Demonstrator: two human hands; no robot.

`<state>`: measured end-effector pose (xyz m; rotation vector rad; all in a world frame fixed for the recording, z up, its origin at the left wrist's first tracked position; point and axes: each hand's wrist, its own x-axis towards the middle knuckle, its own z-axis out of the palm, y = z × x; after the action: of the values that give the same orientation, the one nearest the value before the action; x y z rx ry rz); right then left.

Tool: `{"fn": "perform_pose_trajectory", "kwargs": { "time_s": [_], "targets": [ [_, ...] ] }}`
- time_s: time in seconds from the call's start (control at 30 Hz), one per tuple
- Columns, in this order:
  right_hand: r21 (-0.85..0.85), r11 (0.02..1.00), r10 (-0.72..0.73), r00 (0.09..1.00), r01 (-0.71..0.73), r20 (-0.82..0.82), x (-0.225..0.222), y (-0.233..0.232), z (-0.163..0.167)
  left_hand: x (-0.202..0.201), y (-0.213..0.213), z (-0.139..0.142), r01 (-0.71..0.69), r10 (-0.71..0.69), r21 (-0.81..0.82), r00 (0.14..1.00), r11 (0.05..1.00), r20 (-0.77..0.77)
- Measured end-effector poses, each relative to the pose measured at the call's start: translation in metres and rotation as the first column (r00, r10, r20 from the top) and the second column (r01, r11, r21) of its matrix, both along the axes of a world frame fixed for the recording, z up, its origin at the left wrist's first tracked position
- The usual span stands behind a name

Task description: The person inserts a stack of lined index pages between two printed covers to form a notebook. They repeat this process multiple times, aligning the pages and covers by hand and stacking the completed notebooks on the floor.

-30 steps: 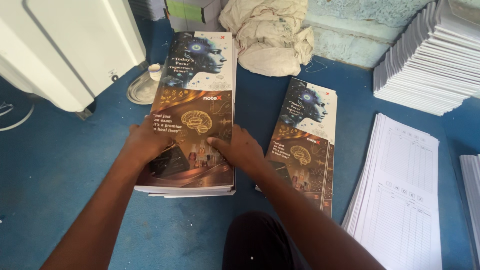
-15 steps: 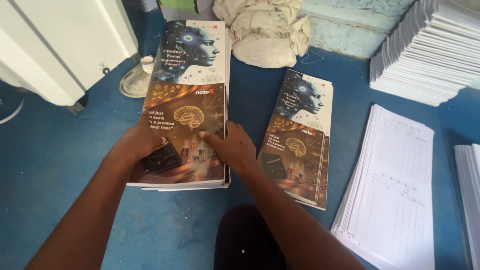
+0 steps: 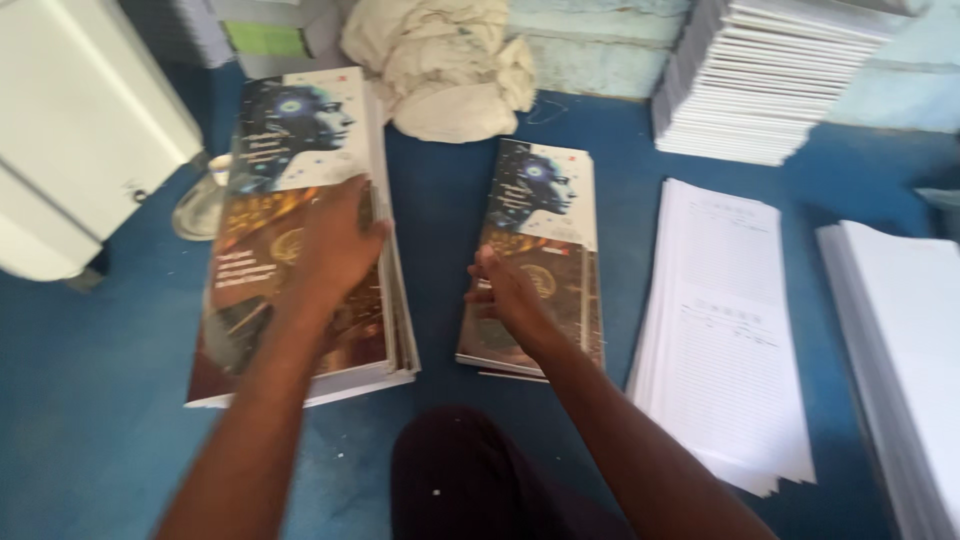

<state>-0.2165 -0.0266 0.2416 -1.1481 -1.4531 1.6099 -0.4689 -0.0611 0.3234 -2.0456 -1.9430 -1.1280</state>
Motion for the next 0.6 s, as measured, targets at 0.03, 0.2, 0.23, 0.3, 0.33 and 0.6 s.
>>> {"fn": "perform_pose_trajectory", "kwargs": {
  "time_s": [0.03, 0.2, 0.23, 0.3, 0.33, 0.6],
  "targets": [
    [0.015, 1.000, -0.015, 1.000, 0.015, -0.006, 0.010, 0.000, 0.000, 0.020, 0.014, -0.007, 0.031, -0.033, 0.040, 0.998, 0.999, 0.055],
    [0.090, 0.994, -0.060, 0.998, 0.059, 0.009, 0.067, -0.013, -0.001, 0.128, 0.039, -0.036, 0.149, -0.169, 0.088, 0.709, 0.985, 0.684],
    [0.089, 0.993, -0.077, 0.997, 0.076, 0.009, 0.079, -0.011, 0.000, 0.147, 0.036, -0.041, 0.143, -0.156, 0.078, 0.694, 0.987, 0.703],
    [0.123, 0.990, -0.074, 0.997, 0.073, 0.002, 0.109, -0.014, -0.003, 0.186, 0.024, -0.050, 0.164, -0.197, 0.117, 0.661, 0.979, 0.724],
    [0.138, 0.988, -0.072, 0.997, 0.071, -0.004, 0.124, -0.017, -0.006, 0.205, 0.018, -0.053, 0.193, -0.256, 0.171, 0.642, 0.966, 0.722],
    [0.173, 0.968, -0.229, 0.928, 0.184, 0.294, 0.243, -0.027, -0.032, 0.292, -0.018, -0.070, 0.341, -0.148, -0.249, 0.809, 0.906, 0.569]
  ]
}}
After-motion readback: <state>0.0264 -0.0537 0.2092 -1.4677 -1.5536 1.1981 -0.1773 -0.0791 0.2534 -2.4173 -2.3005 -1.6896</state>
